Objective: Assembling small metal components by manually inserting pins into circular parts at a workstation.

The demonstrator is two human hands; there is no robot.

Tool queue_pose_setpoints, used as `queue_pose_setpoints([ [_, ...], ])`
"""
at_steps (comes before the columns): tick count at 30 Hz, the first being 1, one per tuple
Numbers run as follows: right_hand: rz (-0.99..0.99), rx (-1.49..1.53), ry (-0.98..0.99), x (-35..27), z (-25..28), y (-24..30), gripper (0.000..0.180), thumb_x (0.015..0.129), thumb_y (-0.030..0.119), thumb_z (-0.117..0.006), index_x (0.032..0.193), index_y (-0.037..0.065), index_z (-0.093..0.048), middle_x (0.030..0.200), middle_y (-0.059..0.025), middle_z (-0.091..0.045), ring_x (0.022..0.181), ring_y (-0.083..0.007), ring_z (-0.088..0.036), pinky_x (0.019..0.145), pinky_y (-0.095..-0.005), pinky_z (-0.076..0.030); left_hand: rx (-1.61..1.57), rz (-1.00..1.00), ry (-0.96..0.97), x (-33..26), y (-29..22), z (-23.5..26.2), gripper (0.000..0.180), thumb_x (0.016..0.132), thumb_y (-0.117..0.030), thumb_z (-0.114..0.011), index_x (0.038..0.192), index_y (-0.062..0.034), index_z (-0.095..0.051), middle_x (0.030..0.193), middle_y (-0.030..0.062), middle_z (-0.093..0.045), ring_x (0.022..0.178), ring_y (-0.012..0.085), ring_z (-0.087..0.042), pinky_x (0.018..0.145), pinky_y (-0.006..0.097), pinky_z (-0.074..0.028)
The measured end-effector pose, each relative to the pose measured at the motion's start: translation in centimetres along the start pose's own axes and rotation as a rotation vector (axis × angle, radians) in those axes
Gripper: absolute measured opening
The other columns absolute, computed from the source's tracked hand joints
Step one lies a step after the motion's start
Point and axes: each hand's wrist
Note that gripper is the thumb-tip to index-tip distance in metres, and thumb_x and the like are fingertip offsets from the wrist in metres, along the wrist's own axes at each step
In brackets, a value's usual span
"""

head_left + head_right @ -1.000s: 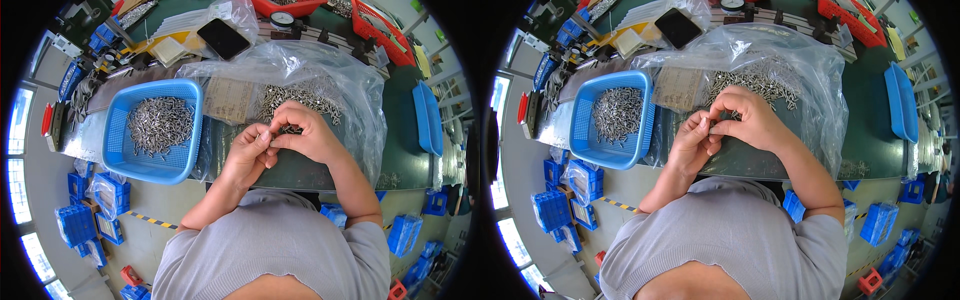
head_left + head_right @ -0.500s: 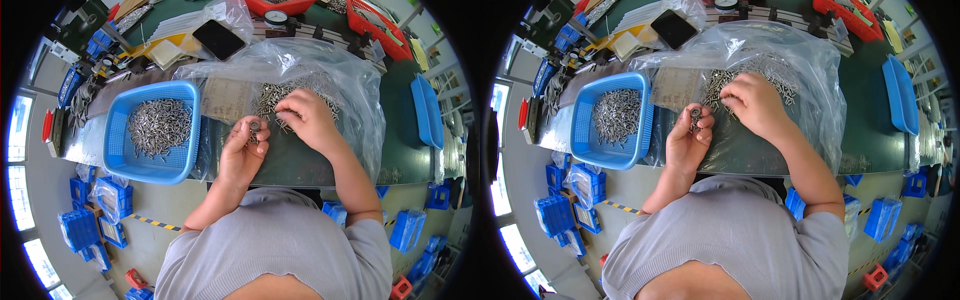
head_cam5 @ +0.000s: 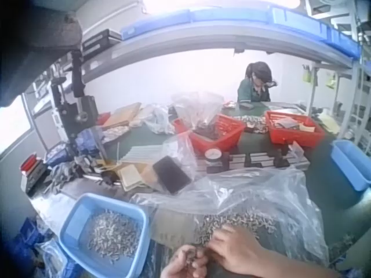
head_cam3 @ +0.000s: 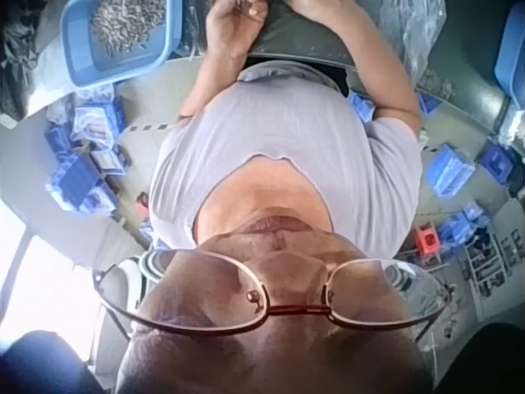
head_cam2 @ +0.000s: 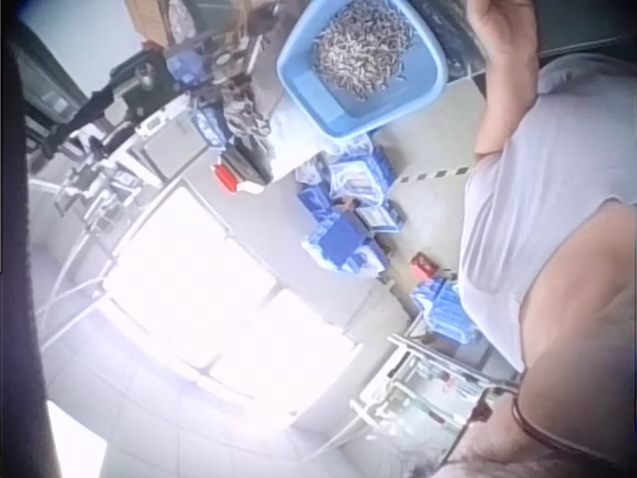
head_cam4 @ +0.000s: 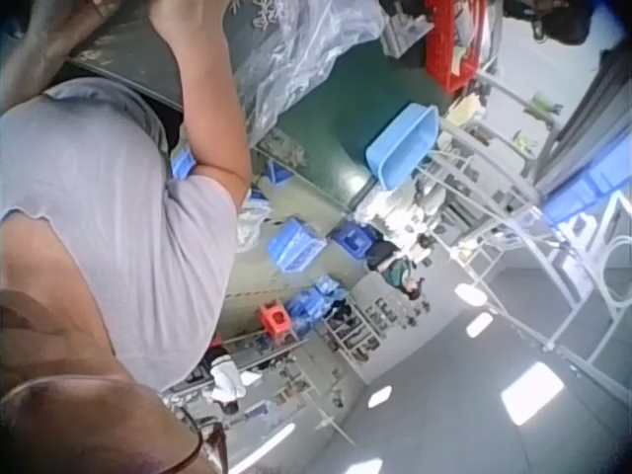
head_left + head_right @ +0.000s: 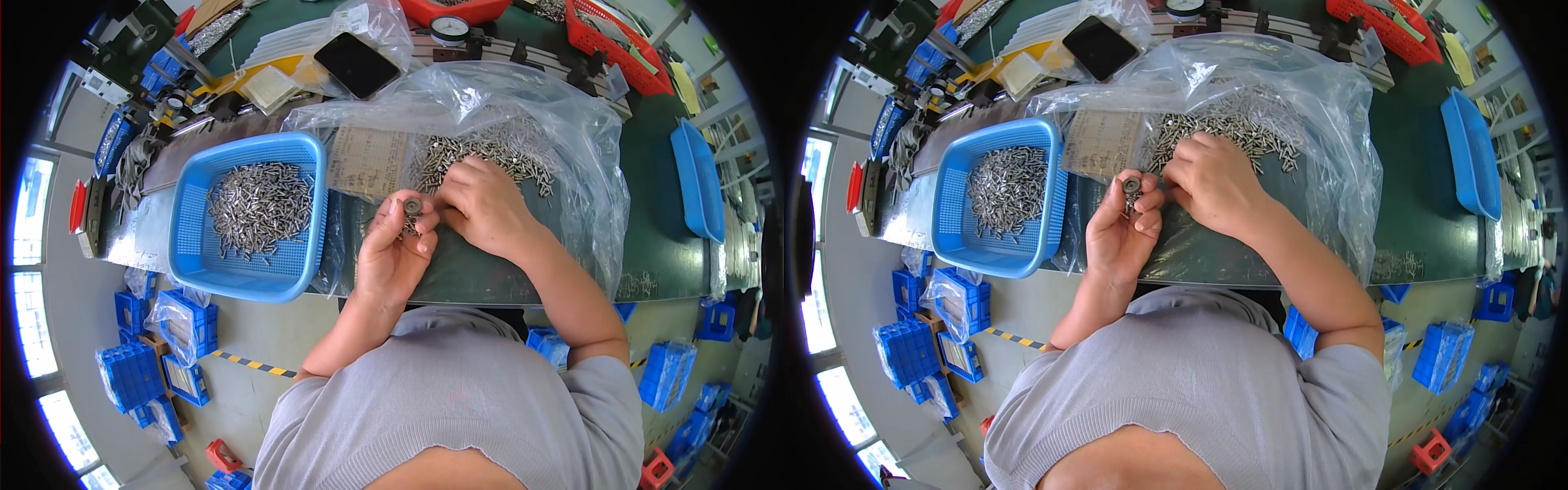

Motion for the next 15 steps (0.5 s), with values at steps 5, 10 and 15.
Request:
queue_pose_setpoints([
  [5,0.007,-0.015,0.048,-0.1,0.2,0.5,0.009,0.066,0.014,-0.068,0.069,0.010,-0.060,0.075,-0.0036,-0.054,0.080,-0.0232,-0.053,0.071,-0.0363,-0.045,0.050,-0.001,-0.005,-0.1,0.0,-0.1,0.022,0.093,-0.022,-0.052,0.106,-0.0033,-0.052,0.099,0.0097,-0.051,0.078,0.0142,-0.046,0.061,0.024,-0.041],
  [10,0.004,0.051,-0.001,0.0,0.6,0.4,0.010,0.066,0.012,-0.067,0.070,0.008,-0.059,0.074,-0.0055,-0.054,0.076,-0.0265,-0.054,0.068,-0.0405,-0.044,0.097,0.026,0.037,0.0,0.1,-0.2,0.021,0.093,-0.022,-0.053,0.103,-0.0034,-0.052,0.098,0.0086,-0.052,0.077,0.0133,-0.045,0.060,0.023,-0.040],
  [15,-0.380,0.883,0.015,-0.1,2.5,0.6,0.007,0.084,0.007,-0.064,0.087,0.001,-0.062,0.082,-0.0008,-0.054,0.077,-0.0073,-0.054,0.069,-0.0215,-0.043,0.159,0.033,-0.018,-0.2,0.2,-0.6,0.019,0.093,-0.021,-0.054,0.101,-0.0034,-0.054,0.095,0.0075,-0.056,0.076,0.0128,-0.047,0.060,0.024,-0.040],
])
Point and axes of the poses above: each hand's wrist, its own x-axis towards the middle knuckle, its own z-axis out of the back of the hand, y = z × x
